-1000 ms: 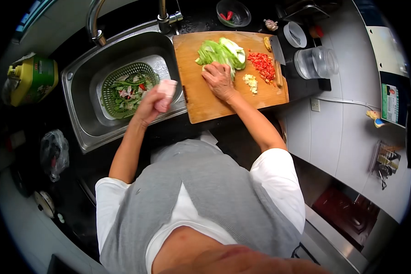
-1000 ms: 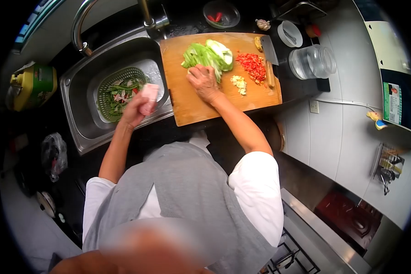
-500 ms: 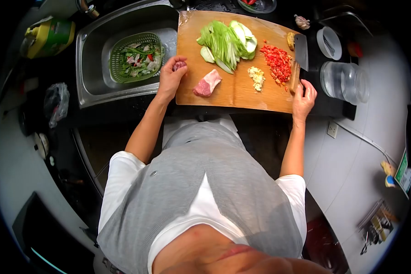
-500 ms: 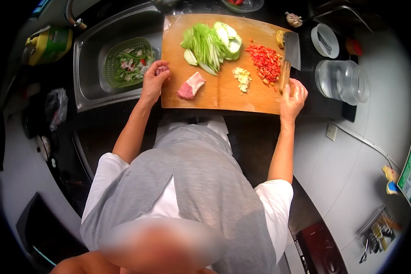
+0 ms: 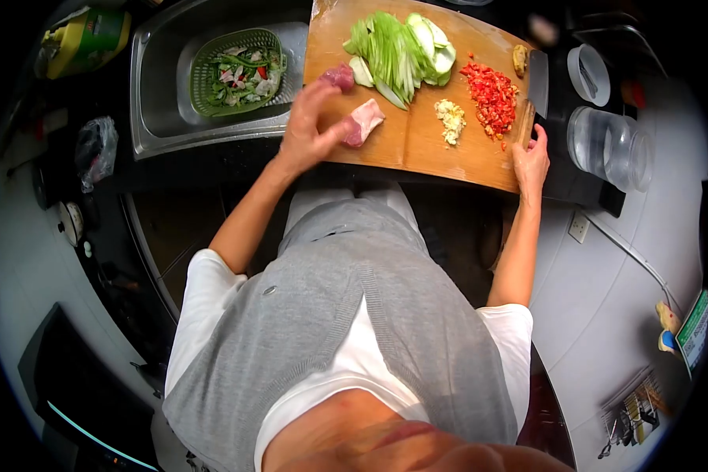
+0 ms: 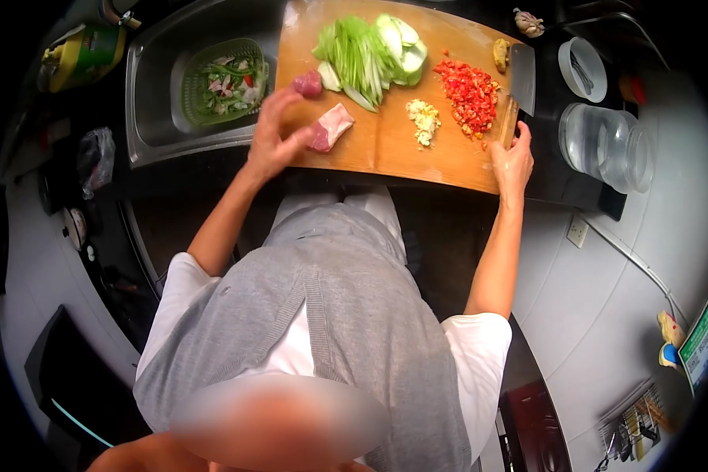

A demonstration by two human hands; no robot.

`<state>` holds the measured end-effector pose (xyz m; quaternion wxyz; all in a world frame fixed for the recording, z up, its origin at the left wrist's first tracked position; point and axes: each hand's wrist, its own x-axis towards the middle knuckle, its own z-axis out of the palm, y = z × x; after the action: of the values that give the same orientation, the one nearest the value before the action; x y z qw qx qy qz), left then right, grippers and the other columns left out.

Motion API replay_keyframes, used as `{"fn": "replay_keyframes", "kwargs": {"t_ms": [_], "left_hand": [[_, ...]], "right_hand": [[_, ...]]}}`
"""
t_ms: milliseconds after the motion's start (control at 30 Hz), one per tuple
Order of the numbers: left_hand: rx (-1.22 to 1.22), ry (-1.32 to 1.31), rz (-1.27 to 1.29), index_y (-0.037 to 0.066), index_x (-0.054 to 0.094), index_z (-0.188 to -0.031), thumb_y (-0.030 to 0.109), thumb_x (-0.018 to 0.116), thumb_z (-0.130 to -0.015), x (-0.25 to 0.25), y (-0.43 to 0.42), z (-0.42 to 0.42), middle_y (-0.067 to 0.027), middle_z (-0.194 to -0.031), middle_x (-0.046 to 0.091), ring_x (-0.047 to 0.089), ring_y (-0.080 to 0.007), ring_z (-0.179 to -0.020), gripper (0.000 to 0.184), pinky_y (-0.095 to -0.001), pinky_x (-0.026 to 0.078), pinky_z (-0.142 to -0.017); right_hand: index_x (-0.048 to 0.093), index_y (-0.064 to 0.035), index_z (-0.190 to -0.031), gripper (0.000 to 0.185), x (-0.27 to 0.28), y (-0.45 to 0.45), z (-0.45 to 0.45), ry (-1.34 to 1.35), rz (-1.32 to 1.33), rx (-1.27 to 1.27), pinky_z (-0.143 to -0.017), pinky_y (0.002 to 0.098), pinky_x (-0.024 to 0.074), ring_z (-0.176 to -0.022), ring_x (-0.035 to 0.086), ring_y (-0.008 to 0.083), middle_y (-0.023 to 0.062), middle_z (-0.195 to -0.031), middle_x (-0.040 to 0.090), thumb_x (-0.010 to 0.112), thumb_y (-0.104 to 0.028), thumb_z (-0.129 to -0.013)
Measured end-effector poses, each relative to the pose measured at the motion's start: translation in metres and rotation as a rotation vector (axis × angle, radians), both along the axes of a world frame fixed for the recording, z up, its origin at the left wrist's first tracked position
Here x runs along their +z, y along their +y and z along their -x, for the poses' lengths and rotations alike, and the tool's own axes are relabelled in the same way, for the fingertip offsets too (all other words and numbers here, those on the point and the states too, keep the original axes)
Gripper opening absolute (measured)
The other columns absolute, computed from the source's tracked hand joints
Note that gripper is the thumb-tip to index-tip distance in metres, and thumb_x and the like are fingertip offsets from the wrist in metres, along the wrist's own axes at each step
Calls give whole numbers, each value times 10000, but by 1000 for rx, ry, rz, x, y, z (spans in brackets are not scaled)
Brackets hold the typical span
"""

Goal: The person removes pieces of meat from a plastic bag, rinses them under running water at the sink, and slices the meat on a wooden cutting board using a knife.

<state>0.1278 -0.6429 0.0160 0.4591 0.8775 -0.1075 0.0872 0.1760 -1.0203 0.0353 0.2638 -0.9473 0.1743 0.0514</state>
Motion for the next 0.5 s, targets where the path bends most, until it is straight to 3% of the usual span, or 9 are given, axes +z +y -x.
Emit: {"fn": "replay_keyframes", "kwargs": {"t_ms": [67, 133, 167, 200, 233, 333, 433, 500], "left_hand": [[-29, 77, -31, 49, 497, -1113, 214, 766, -613, -6, -12, 23, -175, -1127, 460, 464, -342, -1037, 591, -404, 377, -898], [-31, 69, -160, 54, 504, -1102, 198, 765, -600, -16, -19, 27, -158, -1094, 481, 476, -336, -1008, 584, -410, 385, -868], [-5, 9, -161, 56, 526, -1043, 150, 743, -610, -25, -22, 25, -144, -1058, 502, 501, -326, -950, 493, -401, 410, -811], [-2, 12, -152, 56, 526, -1043, 150, 743, -610, -30, -22, 25, -144, -1058, 502, 501, -326, -950, 493, -401, 410, -811], [15, -22, -112, 53, 532, -1009, 129, 729, -616, -33, -23, 25, -142, -1034, 509, 513, -321, -924, 447, -392, 422, -786], [60, -41, -54, 43, 540, -953, 93, 708, -623, -33, -23, 31, -142, -994, 514, 527, -315, -879, 374, -375, 441, -743], [68, -34, -42, 35, 542, -927, 73, 707, -620, -31, -22, 44, -146, -964, 508, 527, -316, -857, 351, -371, 447, -727], [60, -63, -38, 36, 545, -926, 58, 722, -607, -28, -23, 47, -152, -953, 501, 523, -314, -855, 365, -368, 445, -728]], "right_hand": [[469, -42, -1205, 504, -25, -21, -4, -3, -21, -7, -815, 374, 433, -897, 595, 327, 171, -993, 611, 532, -199, -730], [433, -17, -1228, 527, -45, -39, -5, -54, -216, 18, -837, 370, 418, -933, 581, 308, 173, -1040, 598, 512, -213, -745], [426, 15, -1212, 513, -48, -45, -1, -41, -381, -54, -818, 339, 423, -903, 574, 254, 139, -982, 593, 492, -224, -762], [426, 15, -1212, 513, -47, -48, 7, -39, -372, -51, -818, 339, 423, -903, 574, 254, 139, -982, 593, 492, -224, -762], [435, 22, -1189, 487, -39, -49, 18, -82, -660, -149, -802, 325, 425, -880, 562, 229, 121, -945, 579, 492, -221, -770], [408, 35, -1180, 451, -2, -35, 63, -286, -1347, -37, -658, 286, 421, -753, 499, 164, 74, -846, 492, 524, -183, -802], [357, 19, -1212, 517, 35, 17, 89, -266, -1160, 27, -636, 300, 429, -732, 497, 161, 85, -839, 486, 584, -157, -782], [298, -17, -1268, 572, 44, 45, 87, -174, -952, -22, -522, 236, 404, -608, 471, 107, 54, -787, 485, 604, -100, -792]]}}
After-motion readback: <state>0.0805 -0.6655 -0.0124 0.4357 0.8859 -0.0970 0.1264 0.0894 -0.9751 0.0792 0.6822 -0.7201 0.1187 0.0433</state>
